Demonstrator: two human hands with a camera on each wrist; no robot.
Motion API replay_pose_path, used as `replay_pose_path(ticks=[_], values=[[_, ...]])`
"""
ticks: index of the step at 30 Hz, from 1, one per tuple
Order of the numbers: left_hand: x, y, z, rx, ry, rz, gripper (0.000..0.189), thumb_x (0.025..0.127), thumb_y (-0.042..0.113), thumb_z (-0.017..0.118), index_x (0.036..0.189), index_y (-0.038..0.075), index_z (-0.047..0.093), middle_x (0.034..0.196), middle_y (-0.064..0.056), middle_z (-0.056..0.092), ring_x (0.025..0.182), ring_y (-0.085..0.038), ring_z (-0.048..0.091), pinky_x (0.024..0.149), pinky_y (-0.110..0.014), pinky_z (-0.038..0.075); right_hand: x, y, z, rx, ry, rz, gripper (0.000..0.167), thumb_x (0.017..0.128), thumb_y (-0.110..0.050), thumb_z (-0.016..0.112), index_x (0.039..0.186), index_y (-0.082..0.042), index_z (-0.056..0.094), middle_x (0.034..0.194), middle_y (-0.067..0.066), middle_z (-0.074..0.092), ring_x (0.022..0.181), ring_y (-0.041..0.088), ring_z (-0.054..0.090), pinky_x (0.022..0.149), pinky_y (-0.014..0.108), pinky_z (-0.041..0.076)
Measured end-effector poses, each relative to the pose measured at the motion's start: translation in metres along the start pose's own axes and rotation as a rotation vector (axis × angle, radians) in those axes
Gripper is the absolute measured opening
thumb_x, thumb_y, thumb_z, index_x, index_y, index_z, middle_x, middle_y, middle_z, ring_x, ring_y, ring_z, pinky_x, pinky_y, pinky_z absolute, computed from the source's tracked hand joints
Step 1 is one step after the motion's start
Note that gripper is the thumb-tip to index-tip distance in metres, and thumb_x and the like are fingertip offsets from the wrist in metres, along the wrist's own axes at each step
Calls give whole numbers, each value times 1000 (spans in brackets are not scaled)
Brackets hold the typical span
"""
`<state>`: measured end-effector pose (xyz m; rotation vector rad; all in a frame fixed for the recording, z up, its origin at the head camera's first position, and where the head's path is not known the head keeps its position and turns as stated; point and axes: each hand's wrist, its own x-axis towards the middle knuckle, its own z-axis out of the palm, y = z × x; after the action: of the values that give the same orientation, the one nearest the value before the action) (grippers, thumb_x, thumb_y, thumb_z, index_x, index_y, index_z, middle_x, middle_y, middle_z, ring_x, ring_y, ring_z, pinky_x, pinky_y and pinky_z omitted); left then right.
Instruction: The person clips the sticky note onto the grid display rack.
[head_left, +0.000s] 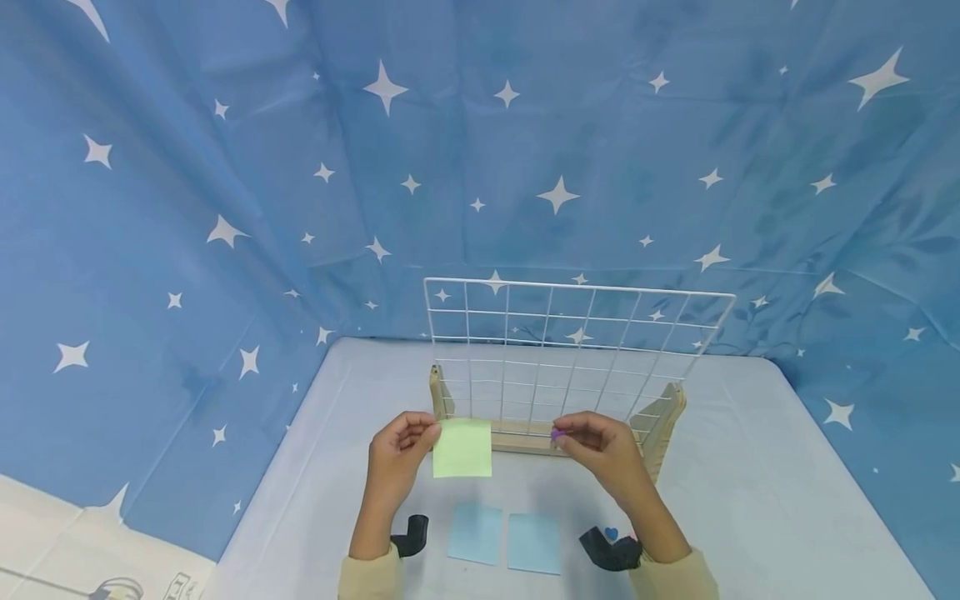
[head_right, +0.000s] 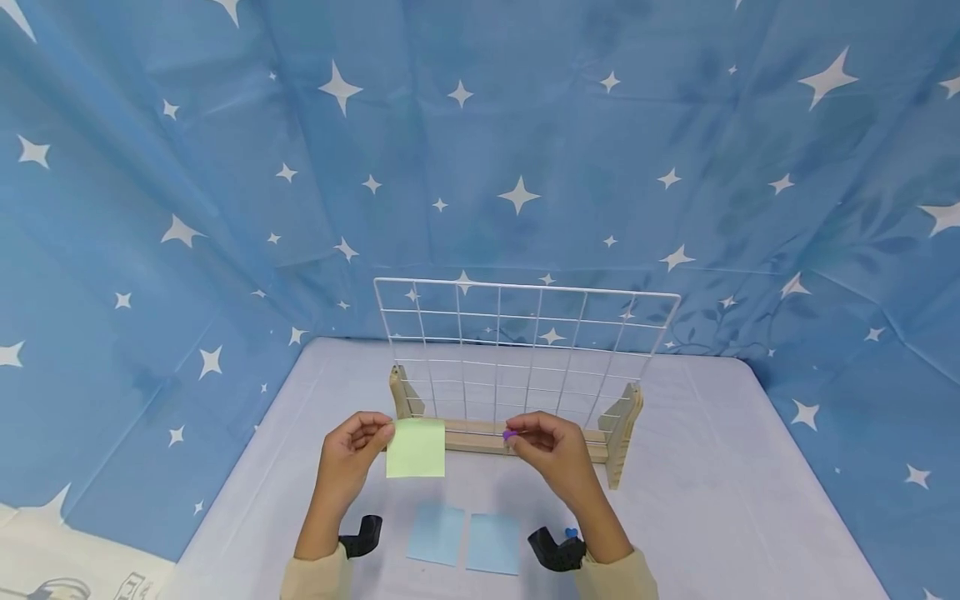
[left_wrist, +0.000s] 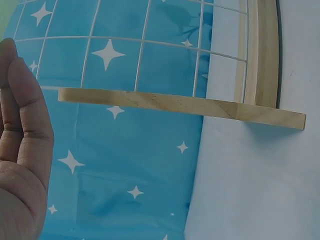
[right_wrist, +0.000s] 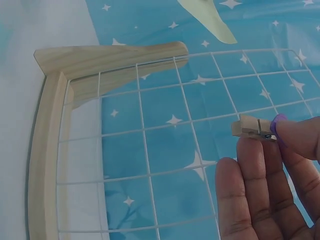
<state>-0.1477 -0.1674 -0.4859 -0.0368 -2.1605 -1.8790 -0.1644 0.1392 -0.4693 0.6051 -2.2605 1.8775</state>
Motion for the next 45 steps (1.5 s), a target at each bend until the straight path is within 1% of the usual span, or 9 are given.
replay_pose_path(ticks=[6,13,23,31,35,40,45], values=[[4,2,1,0,3,15,12,100,6,78,106,-4,74,99,-15,76,85,-10,70,77,-19,59,6,-4,1,-33,-21,-21,13,94,11,76,107,8,76,103,23,76,92,2,74,83,19,61],[8,7,1,10,1,21,14,101,8,78,107,-3,74,100,-14,76,87,-10,70,78,-20,59,13,-8,3,-17,-50,-23,13,95,9,76,108,8,76,102,22,77,90,5,74,82,20,62],[13,10,-1,10,0,19,14,101,8,77,108,-4,74,101,-15,76,87,-11,70,79,-20,59,21,-14,2,-47,-58,-28,13,95,9,75,108,8,75,101,21,77,90,4,74,83,19,61],[14,14,0,-1,-8,35,14,101,8,77,108,-4,74,102,-14,76,89,-10,69,80,-19,59,30,-20,0,-67,-51,-33,14,96,9,75,109,8,76,103,22,77,91,3,73,85,18,60],[16,14,0,4,-8,44,13,101,7,77,108,-4,74,102,-14,76,89,-10,69,81,-19,59,32,-24,0,-61,-57,-40,13,97,8,75,110,7,77,103,22,77,92,3,73,86,18,60],[17,16,0,1,-3,50,13,101,6,77,108,-4,74,103,-14,76,89,-10,69,80,-19,58,36,-27,1,-40,-66,-71,12,97,10,74,108,8,77,102,26,76,90,5,74,86,19,61],[18,18,-1,-6,0,55,13,101,7,77,108,-4,74,103,-14,76,90,-11,69,81,-20,58,39,-30,1,-45,-60,-82,12,96,11,74,107,8,77,102,24,77,89,5,74,85,18,60]])
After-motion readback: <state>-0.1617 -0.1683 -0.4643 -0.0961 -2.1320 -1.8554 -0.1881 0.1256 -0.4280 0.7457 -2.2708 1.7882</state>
